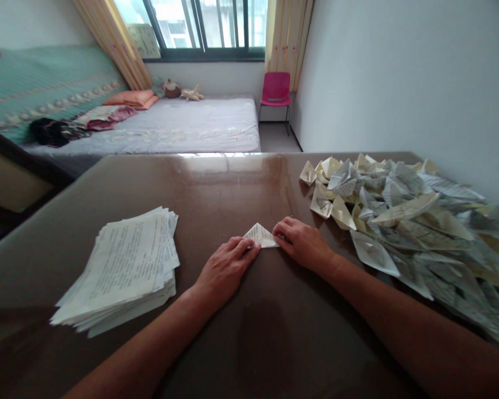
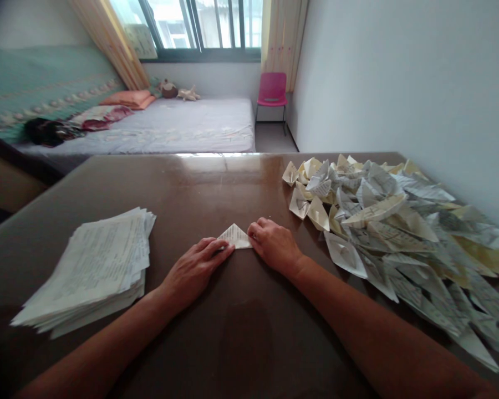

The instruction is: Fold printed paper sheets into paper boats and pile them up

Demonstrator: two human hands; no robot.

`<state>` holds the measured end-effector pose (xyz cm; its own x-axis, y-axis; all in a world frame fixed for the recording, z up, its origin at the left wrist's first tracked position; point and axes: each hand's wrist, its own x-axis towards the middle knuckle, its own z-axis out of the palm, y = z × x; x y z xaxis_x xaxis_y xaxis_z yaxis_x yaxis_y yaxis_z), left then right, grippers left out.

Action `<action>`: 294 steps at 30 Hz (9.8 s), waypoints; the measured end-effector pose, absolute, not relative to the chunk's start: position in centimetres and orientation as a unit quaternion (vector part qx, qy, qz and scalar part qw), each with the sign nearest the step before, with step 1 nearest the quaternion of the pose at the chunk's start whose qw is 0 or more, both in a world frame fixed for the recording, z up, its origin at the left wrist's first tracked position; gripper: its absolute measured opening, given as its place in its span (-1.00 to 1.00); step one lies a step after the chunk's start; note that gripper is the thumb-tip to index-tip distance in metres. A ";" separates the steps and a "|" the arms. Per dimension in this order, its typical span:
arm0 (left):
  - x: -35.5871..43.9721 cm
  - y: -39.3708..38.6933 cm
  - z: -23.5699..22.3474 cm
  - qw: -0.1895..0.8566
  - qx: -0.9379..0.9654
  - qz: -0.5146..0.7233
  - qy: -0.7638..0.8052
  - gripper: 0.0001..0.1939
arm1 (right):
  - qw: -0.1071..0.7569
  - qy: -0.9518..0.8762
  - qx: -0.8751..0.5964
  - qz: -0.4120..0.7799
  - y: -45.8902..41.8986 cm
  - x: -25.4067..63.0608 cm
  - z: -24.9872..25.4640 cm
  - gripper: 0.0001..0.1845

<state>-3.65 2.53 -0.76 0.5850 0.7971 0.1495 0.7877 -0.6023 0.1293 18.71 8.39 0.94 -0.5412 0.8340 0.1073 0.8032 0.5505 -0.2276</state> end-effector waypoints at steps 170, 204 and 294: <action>-0.2 0.3 -0.8 0.218 0.786 0.262 0.515 -0.83 | 0.232 -0.811 -0.365 0.394 5.6 20.7 -0.7 -0.84; -1.0 0.9 -0.8 0.186 0.779 0.316 0.509 -0.73 | 0.193 -0.881 -0.377 0.211 6.9 22.0 -0.3 -0.74; -0.8 -0.1 0.4 -0.022 0.899 0.172 0.402 -0.84 | 0.185 -0.821 -0.337 0.423 6.5 21.8 -0.5 -0.68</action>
<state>-0.79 -0.06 0.42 0.6180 0.7146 0.3278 0.7297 -0.6765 0.0990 21.76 6.51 -0.47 -0.7039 0.7101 0.0185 0.3974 0.4153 -0.8183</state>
